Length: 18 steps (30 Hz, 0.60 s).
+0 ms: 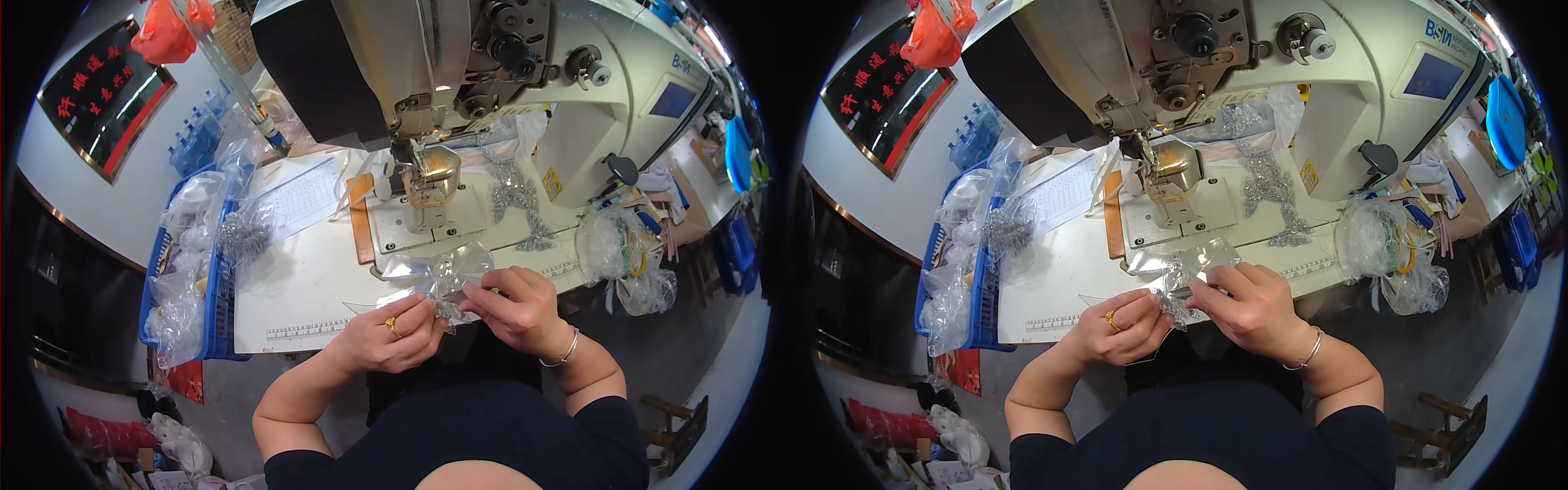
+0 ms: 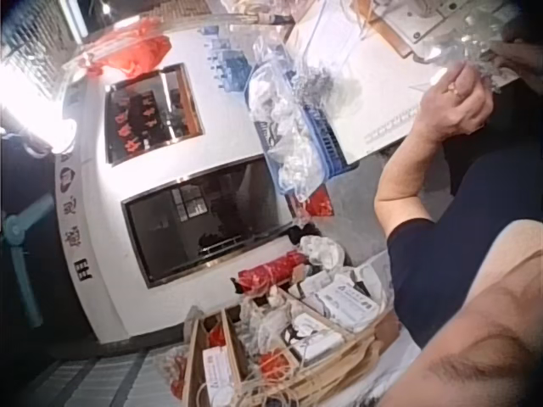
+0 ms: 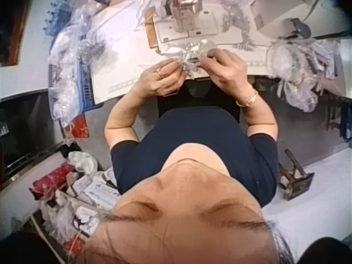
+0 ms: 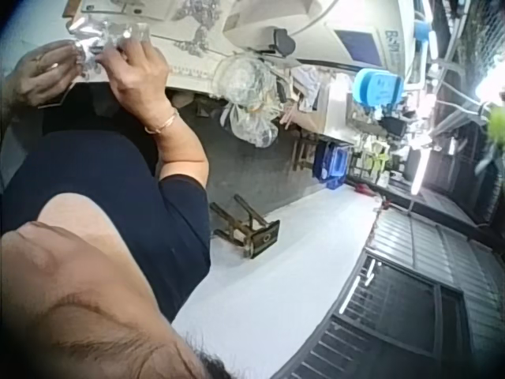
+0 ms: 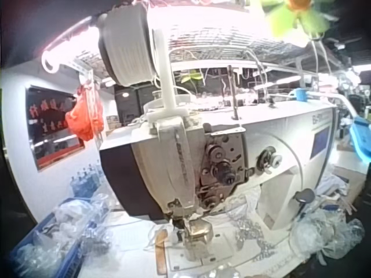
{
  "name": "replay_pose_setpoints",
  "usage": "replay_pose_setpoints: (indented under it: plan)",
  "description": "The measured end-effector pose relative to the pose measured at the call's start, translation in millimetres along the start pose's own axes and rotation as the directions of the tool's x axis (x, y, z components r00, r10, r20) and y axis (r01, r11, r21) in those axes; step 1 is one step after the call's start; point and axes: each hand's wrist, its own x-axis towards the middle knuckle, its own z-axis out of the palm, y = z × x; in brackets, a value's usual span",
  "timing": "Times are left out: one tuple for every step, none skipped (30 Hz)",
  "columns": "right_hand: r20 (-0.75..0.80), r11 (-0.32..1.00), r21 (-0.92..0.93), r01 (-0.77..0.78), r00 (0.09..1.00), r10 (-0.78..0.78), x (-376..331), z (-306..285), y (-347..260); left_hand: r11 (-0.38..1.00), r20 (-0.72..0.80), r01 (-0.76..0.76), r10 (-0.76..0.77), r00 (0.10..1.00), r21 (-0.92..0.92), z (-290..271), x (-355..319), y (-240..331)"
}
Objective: The person assembles small, silver, star-shaped decorations by hand, arranging them into a cluster. They then use a sewing machine to stitch the cluster onto a clear plastic backing. The process involves repeated manual assembly and machine sewing of multiple units.
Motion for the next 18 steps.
replay_pose_setpoints:
  plan:
    - [0.0, 1.0, 0.004, 0.0, 1.0, 0.0, -0.5, 1.2, 1.3, 1.0, -0.003, 0.012, -0.012, 1.0, -0.009, 0.4, -0.1, 0.5]
    - [0.0, 1.0, 0.008, -0.001, 1.0, 0.001, -1.0, 1.7, 2.0, 1.0, -0.006, 0.024, -0.024, 1.0, -0.019, 0.9, 0.0, 1.3]
    - [-0.025, 1.0, 0.026, -0.017, 1.0, 0.018, -1.5, 1.9, 2.0, 0.999, -0.009, 0.035, -0.036, 0.999, -0.027, 1.3, -0.2, 1.5]
    - [-0.049, 0.998, 0.044, -0.033, 0.998, 0.035, -2.3, 2.1, 1.7, 0.999, -0.006, 0.035, -0.035, 0.999, -0.024, 0.8, -0.2, 1.3]
    - [-0.073, 0.997, 0.063, -0.048, 0.996, 0.053, -2.9, 2.1, 1.7, 0.999, -0.003, 0.035, -0.035, 0.999, -0.02, 0.1, -0.1, 0.7]
    - [-0.052, 0.998, 0.041, -0.042, 0.998, 0.044, -2.9, 0.8, 1.9, 0.999, -0.001, 0.037, -0.037, 0.999, -0.017, -0.2, -0.5, 0.6]
    - [-0.031, 0.999, 0.018, -0.035, 0.999, 0.036, -2.4, -2.1, 2.0, 0.999, -0.005, 0.033, -0.033, 0.999, -0.024, 0.5, -1.0, 0.2]
    - [-0.01, 1.0, -0.004, -0.028, 1.0, 0.028, -1.7, -4.4, 2.0, 0.999, -0.009, 0.029, -0.029, 1.0, -0.03, 1.7, -1.5, -0.7]
    - [0.01, 1.0, -0.016, -0.018, 1.0, 0.018, -1.0, -6.3, 2.3, 0.999, -0.015, 0.022, -0.022, 1.0, -0.037, 2.7, -1.2, -1.5]
    - [0.031, 1.0, -0.027, -0.007, 0.999, 0.008, 0.1, -7.9, 2.9, 0.999, -0.011, 0.01, -0.011, 1.0, -0.035, 2.6, -0.7, -1.8]
    - [0.052, 0.999, -0.039, 0.004, 0.999, -0.002, 1.2, -9.5, 3.7, 0.999, -0.008, -0.001, 0.001, 1.0, -0.032, 1.9, -0.1, -2.1]
    - [0.068, 0.999, -0.043, 0.032, 0.997, -0.029, 2.7, -11.6, 4.6, 1.0, -0.002, -0.013, 0.012, 1.0, -0.028, 0.6, 0.3, -2.2]
    - [0.085, 0.997, -0.047, 0.06, 0.995, -0.056, 4.3, -13.8, 6.0, 0.999, 0.006, -0.025, 0.025, 1.0, -0.028, -0.2, 0.2, -2.6]
    - [0.101, 0.995, -0.05, 0.088, 0.991, -0.083, 5.6, -14.9, 7.2, 0.999, 0.015, -0.036, 0.037, 0.999, -0.027, -1.1, 0.0, -2.9]
    - [0.105, 0.994, -0.045, 0.099, 0.99, -0.094, 6.4, -14.8, 8.2, 0.998, 0.023, -0.049, 0.049, 0.999, -0.028, -1.5, -0.3, -3.2]
    - [0.109, 0.993, -0.039, 0.11, 0.989, -0.105, 7.1, -14.6, 9.1, 0.998, 0.023, -0.058, 0.059, 0.998, -0.039, -2.1, -0.2, -3.4]
    - [0.113, 0.992, -0.034, 0.121, 0.987, -0.116, 7.2, -14.2, 9.3, 0.996, 0.022, -0.068, 0.069, 0.997, -0.051, -3.0, 0.1, -3.5]
    - [0.102, 0.994, -0.019, 0.109, 0.989, -0.106, 6.8, -12.6, 9.9, 0.995, 0.022, -0.078, 0.08, 0.997, -0.062, -3.0, 0.2, -4.1]
